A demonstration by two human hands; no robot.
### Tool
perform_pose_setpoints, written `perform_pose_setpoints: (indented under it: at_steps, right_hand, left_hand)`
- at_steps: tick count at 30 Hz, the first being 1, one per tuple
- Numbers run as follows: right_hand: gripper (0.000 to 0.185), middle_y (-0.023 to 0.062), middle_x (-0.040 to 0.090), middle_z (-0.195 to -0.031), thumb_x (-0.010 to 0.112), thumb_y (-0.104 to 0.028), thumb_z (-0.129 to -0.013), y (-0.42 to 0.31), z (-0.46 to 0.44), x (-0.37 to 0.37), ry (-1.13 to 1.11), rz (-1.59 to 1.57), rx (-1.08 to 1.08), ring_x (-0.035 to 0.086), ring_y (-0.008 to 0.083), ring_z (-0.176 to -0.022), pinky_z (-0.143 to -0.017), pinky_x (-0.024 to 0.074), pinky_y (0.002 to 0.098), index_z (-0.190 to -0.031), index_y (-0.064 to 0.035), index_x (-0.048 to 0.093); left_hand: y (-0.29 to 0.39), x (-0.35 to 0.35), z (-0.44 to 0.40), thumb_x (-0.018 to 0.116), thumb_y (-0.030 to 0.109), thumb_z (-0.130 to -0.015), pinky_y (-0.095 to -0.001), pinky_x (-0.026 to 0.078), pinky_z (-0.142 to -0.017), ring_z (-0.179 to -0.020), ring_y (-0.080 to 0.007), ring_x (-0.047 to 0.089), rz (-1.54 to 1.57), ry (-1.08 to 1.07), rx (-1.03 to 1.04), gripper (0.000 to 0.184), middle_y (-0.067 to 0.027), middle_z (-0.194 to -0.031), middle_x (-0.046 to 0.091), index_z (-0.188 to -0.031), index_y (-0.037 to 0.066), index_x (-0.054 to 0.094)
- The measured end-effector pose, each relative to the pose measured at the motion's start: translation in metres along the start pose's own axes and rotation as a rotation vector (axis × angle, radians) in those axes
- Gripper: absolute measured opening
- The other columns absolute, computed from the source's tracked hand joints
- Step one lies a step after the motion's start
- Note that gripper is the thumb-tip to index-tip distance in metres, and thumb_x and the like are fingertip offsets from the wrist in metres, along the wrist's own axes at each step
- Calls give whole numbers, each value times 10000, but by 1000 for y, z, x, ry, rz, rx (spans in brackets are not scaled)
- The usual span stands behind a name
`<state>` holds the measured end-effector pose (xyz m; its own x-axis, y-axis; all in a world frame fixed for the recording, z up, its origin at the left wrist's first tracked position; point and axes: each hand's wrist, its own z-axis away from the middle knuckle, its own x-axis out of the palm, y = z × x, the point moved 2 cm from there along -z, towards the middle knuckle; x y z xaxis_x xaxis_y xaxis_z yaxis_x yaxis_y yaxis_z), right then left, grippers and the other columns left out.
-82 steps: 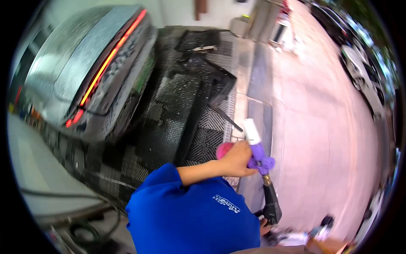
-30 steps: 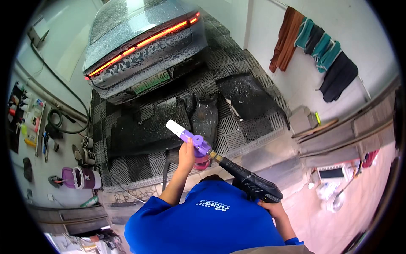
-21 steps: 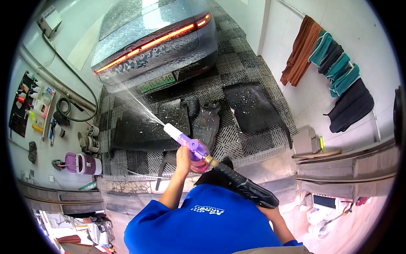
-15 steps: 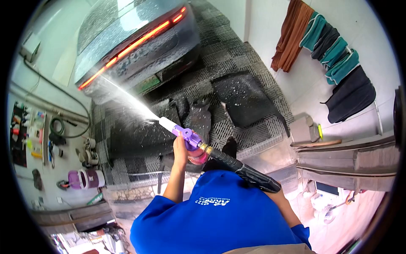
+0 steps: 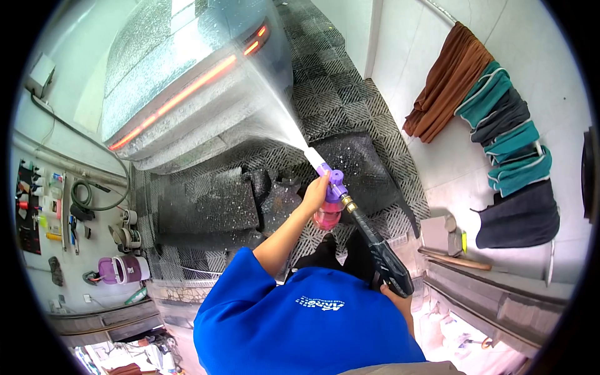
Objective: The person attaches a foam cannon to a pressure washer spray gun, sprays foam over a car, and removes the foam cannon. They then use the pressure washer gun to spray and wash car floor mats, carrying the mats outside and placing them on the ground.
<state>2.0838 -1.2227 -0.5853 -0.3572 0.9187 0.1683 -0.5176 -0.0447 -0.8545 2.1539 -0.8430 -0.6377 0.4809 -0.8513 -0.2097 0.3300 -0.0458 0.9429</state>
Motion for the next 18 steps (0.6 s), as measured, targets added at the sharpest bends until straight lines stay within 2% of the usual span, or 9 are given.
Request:
perform_pose_setpoints:
  at_steps: [3, 4, 5, 7, 9, 11, 15, 16, 18]
  right_hand:
    - [328, 34, 624, -887, 720, -59, -688, -14, -61, -33, 30, -73, 69, 576, 108, -784, -701, 468, 253, -992, -3, 611]
    - [301, 32, 621, -863, 714, -53, -689, -19, -86, -46, 42, -83, 95, 576, 104, -759, -675, 468, 250, -969, -2, 615]
    - [200, 25, 607, -748, 695, -51, -702, -32, -105, -57, 51, -68, 83, 571, 98, -636, -567, 458, 243, -880, -3, 616]
    - [152, 22, 588, -680, 682, -53, -713, -75, -139, -74, 77, -79, 35, 554, 96, -568, -513, 440, 240, -836, -6, 606]
    - [110, 18, 569, -612, 669, -55, -724, -100, -168, -96, 103, -77, -4, 536, 94, -499, -459, 423, 238, -793, -9, 596]
    - [79, 19, 540, -543, 646, -55, -746, -102, -200, -110, 101, -68, 145, 503, 89, -424, -402, 394, 242, -746, -14, 578]
    - [83, 15, 514, -518, 614, -60, -776, -119, -244, -125, 121, -55, 191, 474, 81, -395, -364, 363, 236, -730, -16, 562]
    - [83, 15, 514, -518, 614, -60, -776, -122, -253, -130, 113, -57, 180, 474, 81, -395, -364, 363, 236, -730, -16, 562]
    - [99, 25, 497, -492, 611, -59, -769, -132, -272, -137, 147, -40, 98, 473, 102, -388, -365, 373, 267, -703, -12, 553]
  left_hand:
    - [-33, 48, -90, 341, 500, -923, -331, 403, -741, -785, -186, 528, -70, -34, -74, 597, -140, -827, 588, -908, -43, 589]
    - [-23, 67, -116, 324, 537, -914, -314, 406, -777, -818, -178, 532, -54, -128, -51, 629, -123, -878, 598, -973, -25, 600]
    - [-6, 90, -130, 316, 554, -910, -308, 404, -799, -834, -174, 531, 16, -149, -130, 642, -110, -895, 602, -991, -12, 608]
    - [18, 135, -164, 297, 590, -899, -294, 392, -859, -880, -163, 531, 81, -195, -188, 676, -79, -946, 607, -1030, 11, 621]
    - [16, 173, -209, 295, 600, -894, -299, 399, -850, -874, -158, 532, 84, -215, -210, 691, -81, -936, 608, -1025, 2, 616]
    - [25, 203, -246, 300, 595, -895, -298, 419, -825, -843, -149, 544, 192, -261, -246, 664, -71, -909, 607, -997, 22, 621]
    - [43, 241, -300, 314, 580, -895, -295, 426, -812, -837, -149, 550, 251, -325, -248, 633, -63, -904, 604, -949, 36, 633]
    - [29, 244, -321, 315, 579, -893, -299, 423, -812, -834, -161, 558, 215, -288, -230, 637, -69, -904, 614, -959, 33, 635]
    - [75, 251, -316, 312, 577, -894, -297, 422, -798, -813, -163, 562, 210, -162, -235, 642, -73, -874, 628, -957, 31, 643]
